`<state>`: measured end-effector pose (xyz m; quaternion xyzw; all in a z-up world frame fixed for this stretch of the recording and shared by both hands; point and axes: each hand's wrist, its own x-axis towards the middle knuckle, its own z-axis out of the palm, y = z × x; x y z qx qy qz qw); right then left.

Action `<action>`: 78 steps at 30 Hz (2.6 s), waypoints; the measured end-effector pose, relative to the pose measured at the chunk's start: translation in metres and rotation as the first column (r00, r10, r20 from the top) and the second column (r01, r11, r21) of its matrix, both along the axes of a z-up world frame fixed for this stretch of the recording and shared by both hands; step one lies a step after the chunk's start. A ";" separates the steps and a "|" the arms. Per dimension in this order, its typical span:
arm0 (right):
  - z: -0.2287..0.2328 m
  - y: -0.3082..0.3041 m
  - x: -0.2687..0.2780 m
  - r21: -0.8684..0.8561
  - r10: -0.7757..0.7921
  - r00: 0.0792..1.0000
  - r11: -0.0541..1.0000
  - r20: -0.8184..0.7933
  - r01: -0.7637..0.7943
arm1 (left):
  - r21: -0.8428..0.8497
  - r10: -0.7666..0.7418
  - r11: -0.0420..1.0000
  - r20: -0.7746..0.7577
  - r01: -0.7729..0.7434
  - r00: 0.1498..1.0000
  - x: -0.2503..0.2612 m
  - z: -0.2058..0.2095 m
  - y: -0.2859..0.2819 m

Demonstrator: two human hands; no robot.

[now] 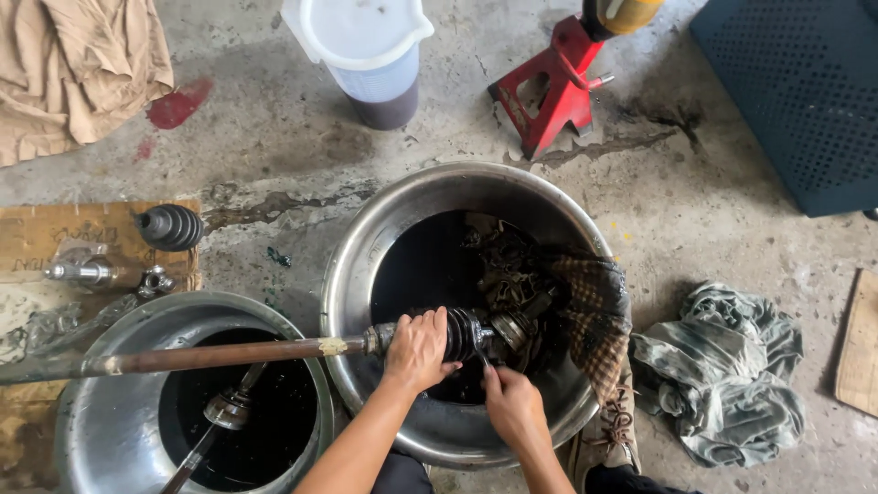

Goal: Cleaning and disassembling a CV joint axle in a basin of motor oil.

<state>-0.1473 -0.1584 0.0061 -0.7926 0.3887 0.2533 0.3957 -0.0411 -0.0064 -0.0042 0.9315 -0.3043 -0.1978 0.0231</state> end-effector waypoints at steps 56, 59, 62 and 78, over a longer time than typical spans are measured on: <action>0.024 0.019 0.017 -0.143 -0.004 0.969 0.989 0.248 0.040 | -0.073 0.064 0.995 -0.047 -0.067 0.997 0.009 0.002 0.000; -0.006 0.021 0.014 -0.165 0.035 0.982 0.986 0.187 -0.003 | -0.035 0.053 0.998 -0.042 -0.055 0.998 0.005 -0.009 0.000; -0.014 0.022 0.028 -0.199 0.089 0.970 0.979 0.227 -0.043 | -0.015 0.045 0.999 -0.031 -0.045 0.999 -0.001 -0.012 0.003; -0.008 0.024 0.018 -0.211 0.110 0.971 0.975 0.213 -0.064 | -0.048 0.054 0.997 -0.066 -0.057 0.996 0.006 -0.006 0.003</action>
